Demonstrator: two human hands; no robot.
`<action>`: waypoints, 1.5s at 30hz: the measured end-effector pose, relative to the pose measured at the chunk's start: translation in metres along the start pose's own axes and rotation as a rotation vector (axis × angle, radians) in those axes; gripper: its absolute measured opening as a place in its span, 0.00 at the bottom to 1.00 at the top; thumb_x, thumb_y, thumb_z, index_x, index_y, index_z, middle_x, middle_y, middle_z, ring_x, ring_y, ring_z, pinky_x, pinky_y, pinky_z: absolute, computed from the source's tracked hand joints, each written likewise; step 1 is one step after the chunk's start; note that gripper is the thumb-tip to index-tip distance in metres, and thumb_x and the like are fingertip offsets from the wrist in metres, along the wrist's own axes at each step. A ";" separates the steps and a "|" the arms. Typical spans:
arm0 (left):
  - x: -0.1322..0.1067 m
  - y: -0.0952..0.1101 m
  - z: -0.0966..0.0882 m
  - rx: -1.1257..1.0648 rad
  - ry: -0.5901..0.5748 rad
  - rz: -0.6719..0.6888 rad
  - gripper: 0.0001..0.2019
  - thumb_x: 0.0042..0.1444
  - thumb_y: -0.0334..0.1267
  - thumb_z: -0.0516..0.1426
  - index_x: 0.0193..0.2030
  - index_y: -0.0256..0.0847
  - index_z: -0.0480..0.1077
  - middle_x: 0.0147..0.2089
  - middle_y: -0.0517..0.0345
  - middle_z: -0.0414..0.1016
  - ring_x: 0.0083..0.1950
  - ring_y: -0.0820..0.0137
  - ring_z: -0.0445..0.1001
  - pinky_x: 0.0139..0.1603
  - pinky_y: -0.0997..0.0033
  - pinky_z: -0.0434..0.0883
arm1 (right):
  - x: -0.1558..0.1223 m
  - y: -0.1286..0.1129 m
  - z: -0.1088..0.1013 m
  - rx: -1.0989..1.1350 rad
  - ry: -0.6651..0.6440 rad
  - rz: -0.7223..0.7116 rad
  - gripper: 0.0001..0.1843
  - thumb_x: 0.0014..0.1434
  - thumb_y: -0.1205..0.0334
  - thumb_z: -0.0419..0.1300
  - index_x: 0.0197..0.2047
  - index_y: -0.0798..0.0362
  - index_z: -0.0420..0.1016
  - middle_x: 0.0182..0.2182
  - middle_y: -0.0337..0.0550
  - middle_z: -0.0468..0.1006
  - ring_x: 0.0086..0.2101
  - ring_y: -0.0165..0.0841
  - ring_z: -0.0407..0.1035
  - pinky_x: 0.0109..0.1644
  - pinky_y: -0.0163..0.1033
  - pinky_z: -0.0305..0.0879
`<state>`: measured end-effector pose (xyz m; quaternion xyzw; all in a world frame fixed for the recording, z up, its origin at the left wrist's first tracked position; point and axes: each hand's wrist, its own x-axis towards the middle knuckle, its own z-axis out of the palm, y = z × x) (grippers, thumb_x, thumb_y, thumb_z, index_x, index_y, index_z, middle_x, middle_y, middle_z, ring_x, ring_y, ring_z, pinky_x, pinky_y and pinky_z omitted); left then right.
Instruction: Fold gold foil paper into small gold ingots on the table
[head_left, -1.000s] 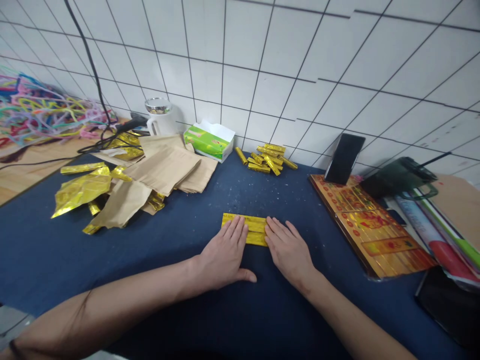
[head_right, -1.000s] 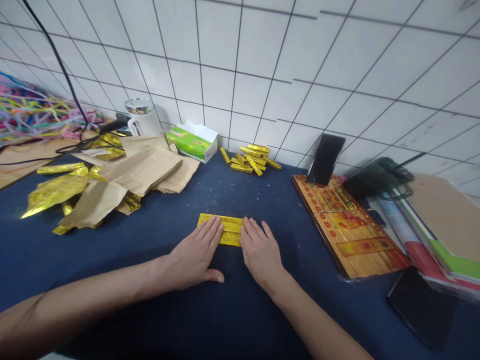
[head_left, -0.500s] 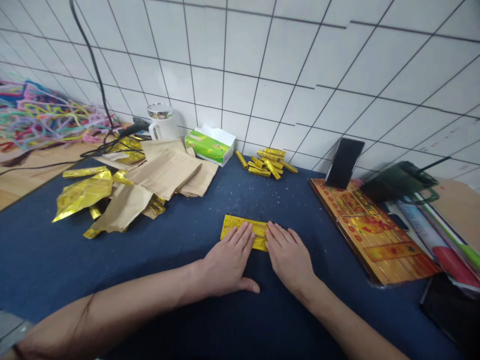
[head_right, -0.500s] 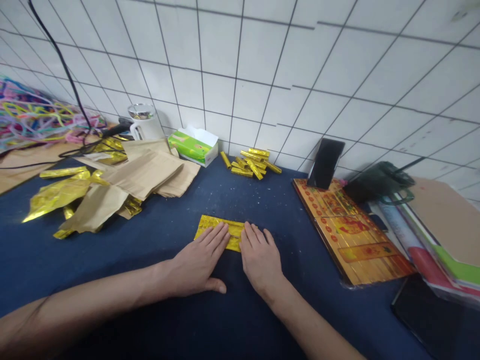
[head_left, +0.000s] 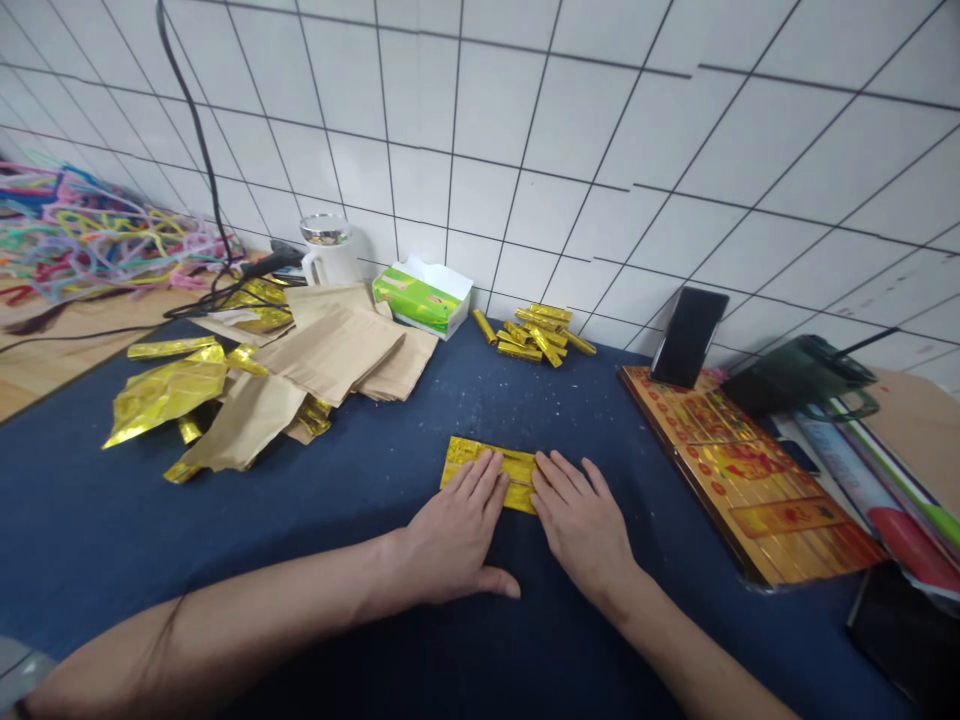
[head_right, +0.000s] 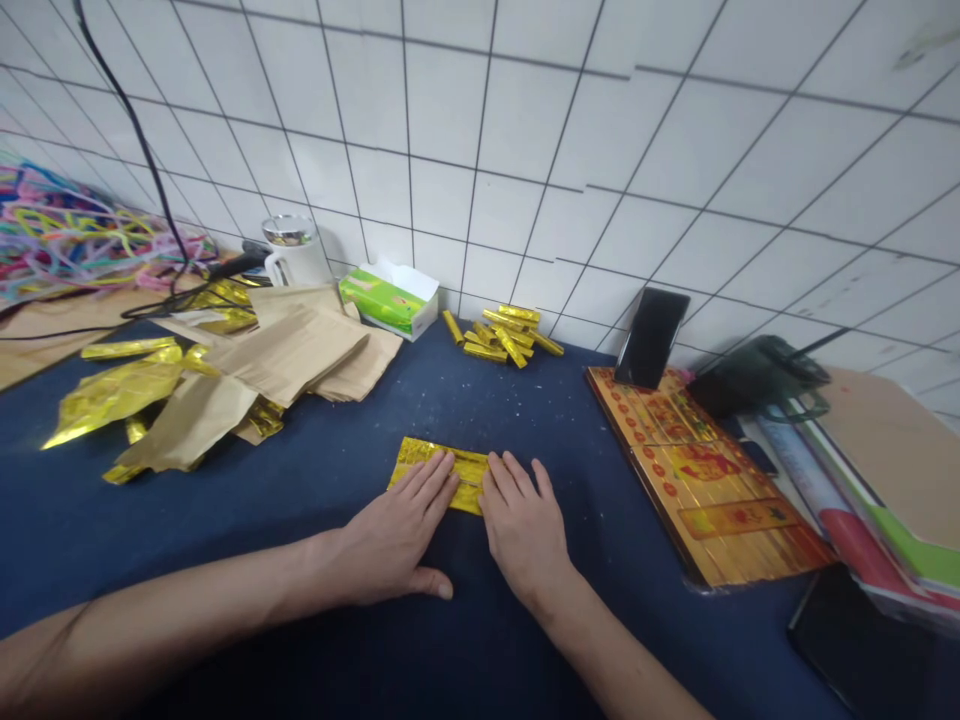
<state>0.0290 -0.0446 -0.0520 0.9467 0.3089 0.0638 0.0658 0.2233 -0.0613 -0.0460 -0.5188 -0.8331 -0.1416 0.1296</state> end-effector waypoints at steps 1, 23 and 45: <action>0.000 0.000 0.001 -0.003 0.000 -0.002 0.51 0.46 0.69 0.36 0.62 0.21 0.46 0.65 0.32 0.40 0.66 0.51 0.35 0.63 0.56 0.42 | 0.000 0.000 -0.001 0.004 -0.005 0.000 0.16 0.60 0.67 0.46 0.44 0.57 0.73 0.48 0.49 0.73 0.49 0.40 0.64 0.54 0.51 0.53; -0.012 -0.012 -0.005 0.103 -0.009 -0.068 0.49 0.48 0.68 0.35 0.61 0.23 0.48 0.64 0.33 0.44 0.66 0.52 0.38 0.62 0.50 0.42 | -0.009 -0.014 0.002 0.118 -0.368 0.009 0.44 0.56 0.37 0.40 0.63 0.65 0.45 0.62 0.59 0.43 0.61 0.43 0.32 0.61 0.55 0.39; 0.016 -0.003 -0.003 -0.017 0.008 0.014 0.52 0.45 0.70 0.33 0.63 0.22 0.41 0.65 0.34 0.40 0.66 0.53 0.35 0.62 0.53 0.39 | -0.009 -0.015 0.006 0.050 -0.328 -0.023 0.38 0.58 0.43 0.40 0.62 0.65 0.48 0.61 0.60 0.47 0.61 0.45 0.38 0.59 0.58 0.41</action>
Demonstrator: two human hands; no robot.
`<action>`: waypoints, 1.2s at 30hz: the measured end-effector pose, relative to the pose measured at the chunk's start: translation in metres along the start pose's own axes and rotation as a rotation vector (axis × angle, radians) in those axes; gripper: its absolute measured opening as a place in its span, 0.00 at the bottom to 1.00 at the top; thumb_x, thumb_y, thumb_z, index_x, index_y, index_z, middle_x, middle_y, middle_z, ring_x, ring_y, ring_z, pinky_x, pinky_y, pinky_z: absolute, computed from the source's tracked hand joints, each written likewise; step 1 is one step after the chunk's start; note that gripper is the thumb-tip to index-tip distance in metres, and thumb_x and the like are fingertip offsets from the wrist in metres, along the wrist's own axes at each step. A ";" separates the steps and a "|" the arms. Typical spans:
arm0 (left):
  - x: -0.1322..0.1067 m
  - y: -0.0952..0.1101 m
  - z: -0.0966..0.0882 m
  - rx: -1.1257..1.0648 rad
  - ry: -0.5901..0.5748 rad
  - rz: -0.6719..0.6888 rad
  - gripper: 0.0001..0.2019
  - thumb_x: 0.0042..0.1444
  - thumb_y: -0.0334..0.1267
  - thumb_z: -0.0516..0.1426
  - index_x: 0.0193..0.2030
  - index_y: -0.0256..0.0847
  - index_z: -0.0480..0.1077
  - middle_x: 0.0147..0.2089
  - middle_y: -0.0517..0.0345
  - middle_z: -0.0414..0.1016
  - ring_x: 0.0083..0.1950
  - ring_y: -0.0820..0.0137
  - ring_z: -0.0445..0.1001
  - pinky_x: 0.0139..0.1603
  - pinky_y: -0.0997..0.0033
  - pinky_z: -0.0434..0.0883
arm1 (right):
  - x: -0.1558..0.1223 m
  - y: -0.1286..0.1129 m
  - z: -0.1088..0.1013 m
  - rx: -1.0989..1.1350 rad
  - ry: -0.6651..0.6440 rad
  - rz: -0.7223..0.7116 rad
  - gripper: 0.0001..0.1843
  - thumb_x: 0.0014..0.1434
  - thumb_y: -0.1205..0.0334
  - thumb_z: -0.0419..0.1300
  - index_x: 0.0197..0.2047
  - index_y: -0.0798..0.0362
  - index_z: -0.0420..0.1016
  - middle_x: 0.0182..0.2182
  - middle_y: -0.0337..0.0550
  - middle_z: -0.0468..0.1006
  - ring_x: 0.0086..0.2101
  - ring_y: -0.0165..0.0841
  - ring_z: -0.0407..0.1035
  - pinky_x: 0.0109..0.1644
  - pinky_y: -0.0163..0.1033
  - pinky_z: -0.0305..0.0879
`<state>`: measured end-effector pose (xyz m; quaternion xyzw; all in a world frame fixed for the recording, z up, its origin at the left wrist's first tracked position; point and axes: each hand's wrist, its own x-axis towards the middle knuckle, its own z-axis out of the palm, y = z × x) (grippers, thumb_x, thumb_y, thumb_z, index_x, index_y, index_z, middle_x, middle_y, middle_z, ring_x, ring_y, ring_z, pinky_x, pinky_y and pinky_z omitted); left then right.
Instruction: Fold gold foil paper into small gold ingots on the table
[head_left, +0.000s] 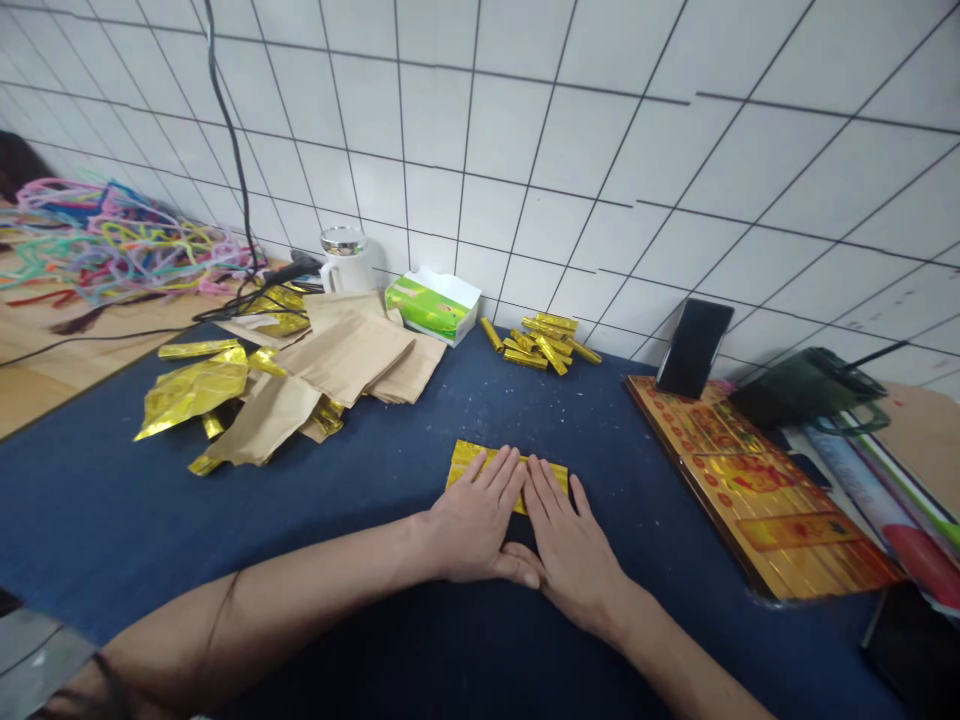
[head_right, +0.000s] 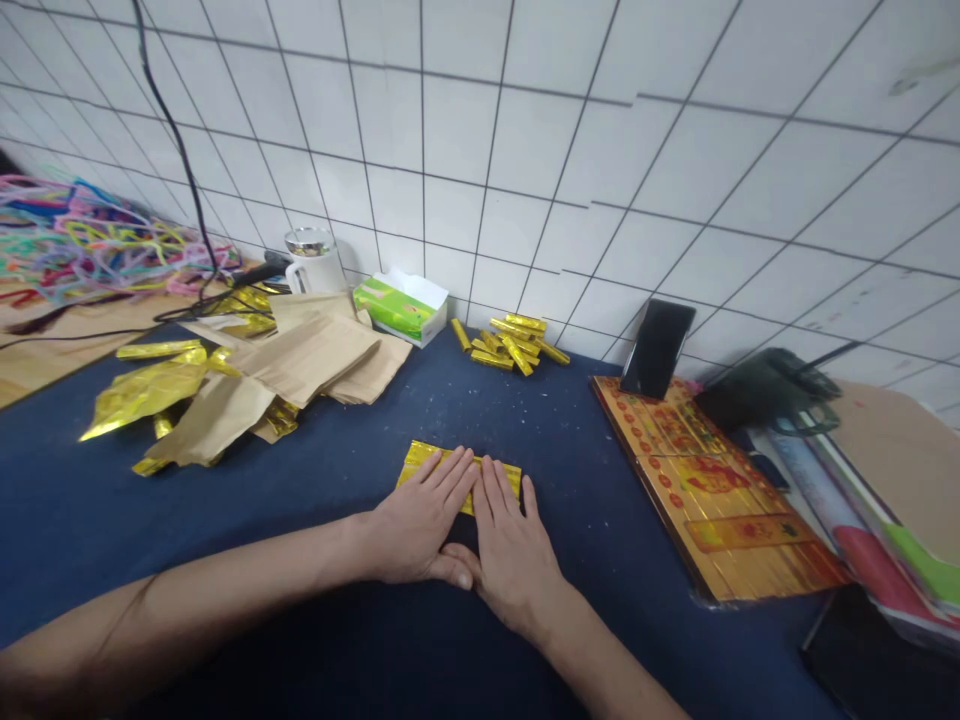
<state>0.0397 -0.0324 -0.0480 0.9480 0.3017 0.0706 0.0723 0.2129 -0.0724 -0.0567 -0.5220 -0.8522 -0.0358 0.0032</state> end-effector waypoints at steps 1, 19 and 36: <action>-0.001 0.000 0.000 0.004 0.004 -0.008 0.52 0.45 0.70 0.34 0.63 0.23 0.42 0.65 0.34 0.40 0.66 0.53 0.35 0.62 0.53 0.39 | 0.000 0.000 0.000 0.003 0.001 0.003 0.39 0.58 0.43 0.39 0.62 0.65 0.48 0.61 0.60 0.47 0.61 0.45 0.38 0.59 0.59 0.41; -0.006 0.002 0.002 0.017 0.049 -0.094 0.52 0.45 0.70 0.33 0.63 0.23 0.45 0.65 0.33 0.41 0.66 0.51 0.34 0.62 0.50 0.38 | 0.001 0.014 -0.004 0.008 0.010 -0.068 0.38 0.58 0.41 0.40 0.62 0.61 0.50 0.61 0.55 0.51 0.60 0.43 0.44 0.59 0.58 0.42; -0.004 -0.001 0.010 0.039 0.005 -0.079 0.50 0.47 0.68 0.37 0.63 0.22 0.43 0.65 0.32 0.38 0.66 0.49 0.34 0.62 0.50 0.39 | 0.004 -0.002 -0.031 0.069 -0.063 0.103 0.44 0.56 0.38 0.38 0.61 0.69 0.48 0.61 0.61 0.45 0.60 0.46 0.39 0.60 0.58 0.38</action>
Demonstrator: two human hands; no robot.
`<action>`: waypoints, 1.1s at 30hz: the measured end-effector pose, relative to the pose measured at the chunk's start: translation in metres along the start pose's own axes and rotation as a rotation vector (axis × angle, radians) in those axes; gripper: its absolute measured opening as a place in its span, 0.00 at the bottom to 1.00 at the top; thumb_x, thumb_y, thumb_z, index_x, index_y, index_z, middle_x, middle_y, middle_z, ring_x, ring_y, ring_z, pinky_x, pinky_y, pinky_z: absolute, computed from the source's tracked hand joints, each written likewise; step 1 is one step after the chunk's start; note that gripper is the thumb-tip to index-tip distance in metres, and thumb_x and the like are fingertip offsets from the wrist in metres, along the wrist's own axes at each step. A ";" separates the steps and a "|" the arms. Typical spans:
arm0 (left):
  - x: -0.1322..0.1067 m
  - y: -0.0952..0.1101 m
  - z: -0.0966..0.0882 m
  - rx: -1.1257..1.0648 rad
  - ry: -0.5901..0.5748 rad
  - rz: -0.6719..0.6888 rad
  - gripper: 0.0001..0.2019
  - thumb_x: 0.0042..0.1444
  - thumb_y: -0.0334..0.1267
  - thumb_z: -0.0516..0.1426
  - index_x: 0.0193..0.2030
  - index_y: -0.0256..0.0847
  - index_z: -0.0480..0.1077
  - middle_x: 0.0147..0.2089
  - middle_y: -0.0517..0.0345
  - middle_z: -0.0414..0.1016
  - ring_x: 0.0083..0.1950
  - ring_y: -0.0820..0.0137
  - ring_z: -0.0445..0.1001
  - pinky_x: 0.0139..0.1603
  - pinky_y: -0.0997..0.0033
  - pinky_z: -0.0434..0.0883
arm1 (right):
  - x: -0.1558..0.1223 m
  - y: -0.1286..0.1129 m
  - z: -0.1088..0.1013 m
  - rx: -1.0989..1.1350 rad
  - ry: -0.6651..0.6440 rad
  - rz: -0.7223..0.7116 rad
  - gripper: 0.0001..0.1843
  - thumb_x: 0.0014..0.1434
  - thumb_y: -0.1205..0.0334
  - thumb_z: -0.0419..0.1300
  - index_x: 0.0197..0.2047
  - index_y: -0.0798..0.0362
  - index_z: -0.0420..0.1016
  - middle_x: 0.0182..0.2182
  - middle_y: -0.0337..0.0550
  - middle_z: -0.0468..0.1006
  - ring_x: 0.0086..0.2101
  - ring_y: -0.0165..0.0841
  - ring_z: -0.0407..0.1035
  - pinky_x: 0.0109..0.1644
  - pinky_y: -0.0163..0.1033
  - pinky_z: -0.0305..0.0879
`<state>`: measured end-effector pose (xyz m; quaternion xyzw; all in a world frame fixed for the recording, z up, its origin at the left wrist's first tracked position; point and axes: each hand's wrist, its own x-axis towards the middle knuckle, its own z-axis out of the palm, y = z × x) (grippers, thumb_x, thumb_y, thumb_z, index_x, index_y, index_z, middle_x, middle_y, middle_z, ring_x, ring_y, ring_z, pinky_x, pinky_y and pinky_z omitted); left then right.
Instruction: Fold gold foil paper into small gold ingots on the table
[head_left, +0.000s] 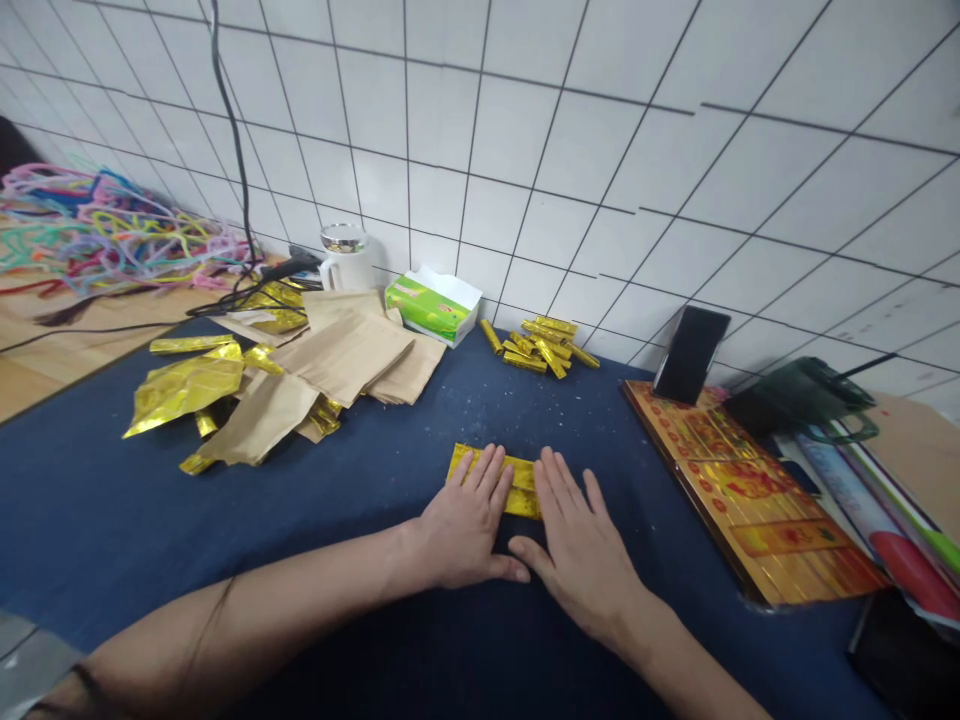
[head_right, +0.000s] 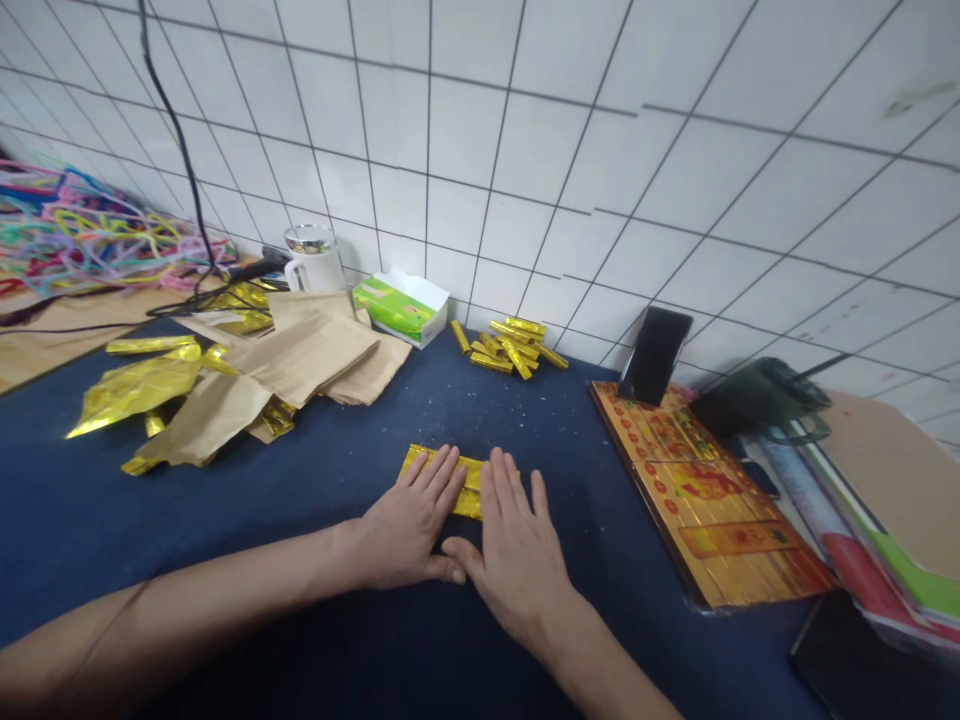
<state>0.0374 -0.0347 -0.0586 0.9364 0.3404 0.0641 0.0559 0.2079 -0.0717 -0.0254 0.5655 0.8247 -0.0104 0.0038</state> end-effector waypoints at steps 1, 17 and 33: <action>0.000 0.000 0.002 0.016 -0.007 0.011 0.48 0.49 0.66 0.39 0.63 0.23 0.41 0.65 0.33 0.37 0.66 0.49 0.32 0.62 0.50 0.38 | 0.003 -0.007 -0.001 0.034 0.005 -0.056 0.43 0.56 0.38 0.39 0.62 0.67 0.46 0.62 0.58 0.43 0.61 0.45 0.37 0.61 0.56 0.38; -0.003 -0.002 -0.005 -0.021 0.015 -0.015 0.51 0.47 0.69 0.35 0.63 0.22 0.44 0.65 0.32 0.40 0.66 0.50 0.35 0.62 0.50 0.40 | 0.005 0.011 0.029 0.064 -0.036 -0.098 0.41 0.58 0.40 0.39 0.64 0.61 0.36 0.63 0.54 0.37 0.61 0.39 0.28 0.62 0.51 0.33; -0.010 0.018 -0.012 -0.025 0.022 0.048 0.54 0.44 0.70 0.34 0.62 0.18 0.44 0.65 0.32 0.39 0.66 0.51 0.36 0.63 0.56 0.40 | 0.006 0.007 0.028 0.041 -0.019 -0.099 0.39 0.59 0.43 0.39 0.64 0.62 0.40 0.63 0.53 0.39 0.61 0.40 0.30 0.62 0.52 0.35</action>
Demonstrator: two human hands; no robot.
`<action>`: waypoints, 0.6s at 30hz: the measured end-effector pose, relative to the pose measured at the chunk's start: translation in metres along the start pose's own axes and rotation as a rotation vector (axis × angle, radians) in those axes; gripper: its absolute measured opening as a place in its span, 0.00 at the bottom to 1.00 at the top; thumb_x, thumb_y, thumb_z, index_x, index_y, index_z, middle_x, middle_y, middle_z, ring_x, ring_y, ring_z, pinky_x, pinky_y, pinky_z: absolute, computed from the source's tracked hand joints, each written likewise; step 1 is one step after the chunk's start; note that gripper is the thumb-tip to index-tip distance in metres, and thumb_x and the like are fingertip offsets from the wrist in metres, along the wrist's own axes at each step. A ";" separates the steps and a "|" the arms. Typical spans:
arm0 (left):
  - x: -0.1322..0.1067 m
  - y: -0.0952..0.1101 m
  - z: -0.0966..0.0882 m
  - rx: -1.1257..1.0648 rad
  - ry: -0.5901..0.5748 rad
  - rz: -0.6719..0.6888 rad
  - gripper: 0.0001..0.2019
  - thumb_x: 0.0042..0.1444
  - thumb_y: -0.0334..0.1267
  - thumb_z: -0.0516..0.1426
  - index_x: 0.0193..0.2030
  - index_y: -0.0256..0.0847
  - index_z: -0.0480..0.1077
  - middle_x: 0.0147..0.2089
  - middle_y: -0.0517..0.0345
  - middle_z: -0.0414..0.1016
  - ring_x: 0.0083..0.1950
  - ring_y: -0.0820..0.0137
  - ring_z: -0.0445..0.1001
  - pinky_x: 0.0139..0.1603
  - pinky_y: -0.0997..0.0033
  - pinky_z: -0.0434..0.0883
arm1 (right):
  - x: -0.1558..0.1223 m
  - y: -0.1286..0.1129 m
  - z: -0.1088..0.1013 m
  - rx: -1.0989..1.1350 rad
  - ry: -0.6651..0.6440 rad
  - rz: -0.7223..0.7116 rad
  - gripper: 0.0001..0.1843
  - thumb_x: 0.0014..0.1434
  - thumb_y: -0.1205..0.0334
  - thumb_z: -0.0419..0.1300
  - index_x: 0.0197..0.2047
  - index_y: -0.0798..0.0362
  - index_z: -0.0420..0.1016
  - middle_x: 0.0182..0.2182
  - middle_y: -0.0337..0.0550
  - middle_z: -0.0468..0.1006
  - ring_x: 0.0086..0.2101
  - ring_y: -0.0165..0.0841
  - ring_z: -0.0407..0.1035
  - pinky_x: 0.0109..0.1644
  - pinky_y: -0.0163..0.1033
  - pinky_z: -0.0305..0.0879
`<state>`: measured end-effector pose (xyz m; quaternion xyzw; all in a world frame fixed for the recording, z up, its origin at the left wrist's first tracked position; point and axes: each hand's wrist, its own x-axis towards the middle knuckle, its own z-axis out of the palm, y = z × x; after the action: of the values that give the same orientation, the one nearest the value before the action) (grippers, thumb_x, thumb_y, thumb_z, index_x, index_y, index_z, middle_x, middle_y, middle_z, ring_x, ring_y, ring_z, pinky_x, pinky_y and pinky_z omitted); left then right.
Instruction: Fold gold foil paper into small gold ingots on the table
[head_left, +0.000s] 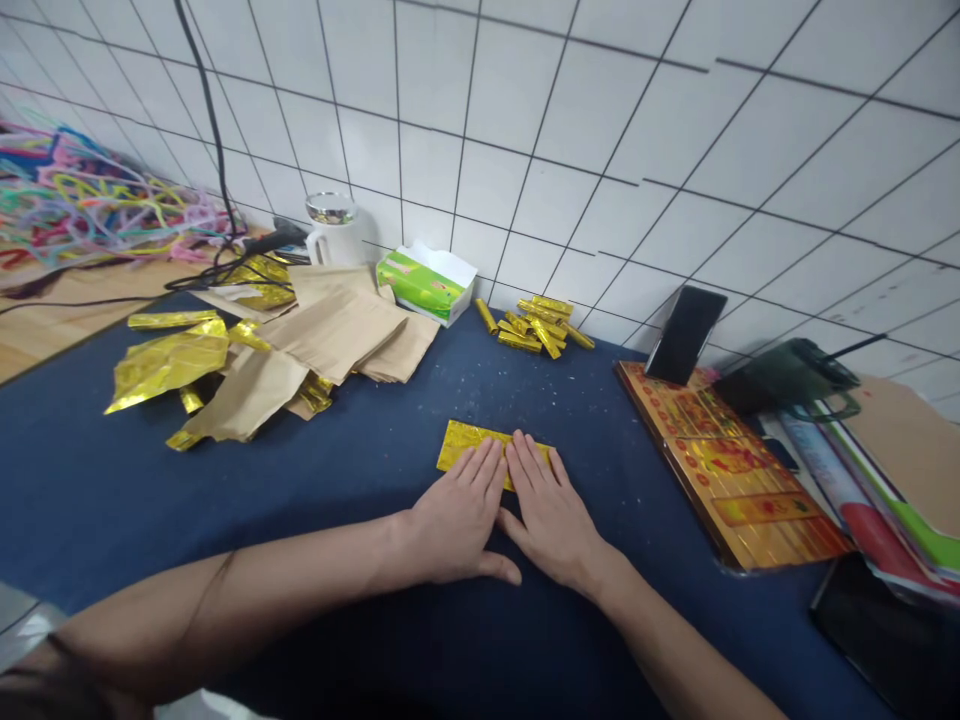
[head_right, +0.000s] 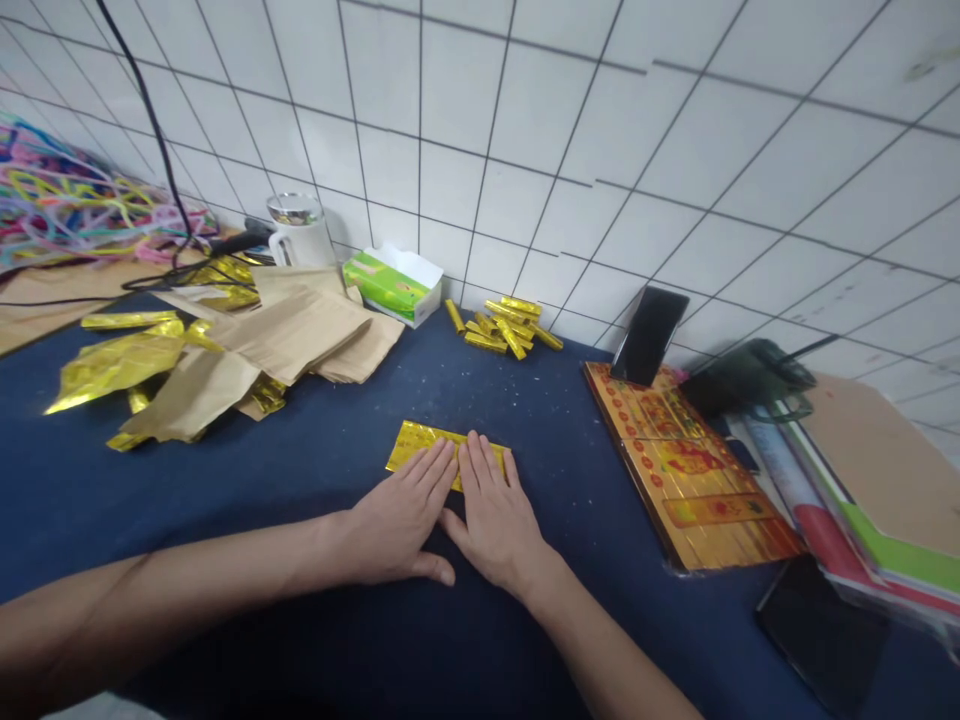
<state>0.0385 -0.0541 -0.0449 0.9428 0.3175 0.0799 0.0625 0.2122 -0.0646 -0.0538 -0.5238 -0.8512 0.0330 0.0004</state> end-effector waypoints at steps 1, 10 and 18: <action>0.000 -0.002 0.002 -0.010 -0.004 0.004 0.53 0.44 0.70 0.34 0.62 0.19 0.44 0.65 0.32 0.39 0.66 0.51 0.36 0.63 0.56 0.40 | 0.000 0.000 0.000 0.003 0.000 0.003 0.38 0.59 0.43 0.39 0.64 0.62 0.40 0.63 0.53 0.39 0.61 0.40 0.30 0.62 0.52 0.35; -0.013 -0.018 0.002 0.010 -0.024 -0.047 0.50 0.47 0.68 0.34 0.62 0.21 0.46 0.65 0.32 0.42 0.66 0.52 0.37 0.63 0.55 0.40 | 0.000 -0.001 -0.004 0.027 -0.038 0.011 0.42 0.57 0.39 0.38 0.64 0.63 0.41 0.63 0.55 0.38 0.61 0.40 0.30 0.62 0.51 0.33; -0.017 -0.022 -0.002 0.067 -0.040 -0.154 0.51 0.46 0.69 0.34 0.60 0.19 0.50 0.64 0.30 0.43 0.65 0.50 0.38 0.62 0.51 0.41 | 0.000 -0.001 -0.004 0.036 -0.002 0.005 0.42 0.57 0.40 0.39 0.64 0.62 0.38 0.63 0.55 0.41 0.61 0.40 0.31 0.62 0.52 0.34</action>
<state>0.0117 -0.0469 -0.0480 0.9186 0.3901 0.0452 0.0435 0.2114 -0.0653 -0.0501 -0.5259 -0.8491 0.0490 0.0088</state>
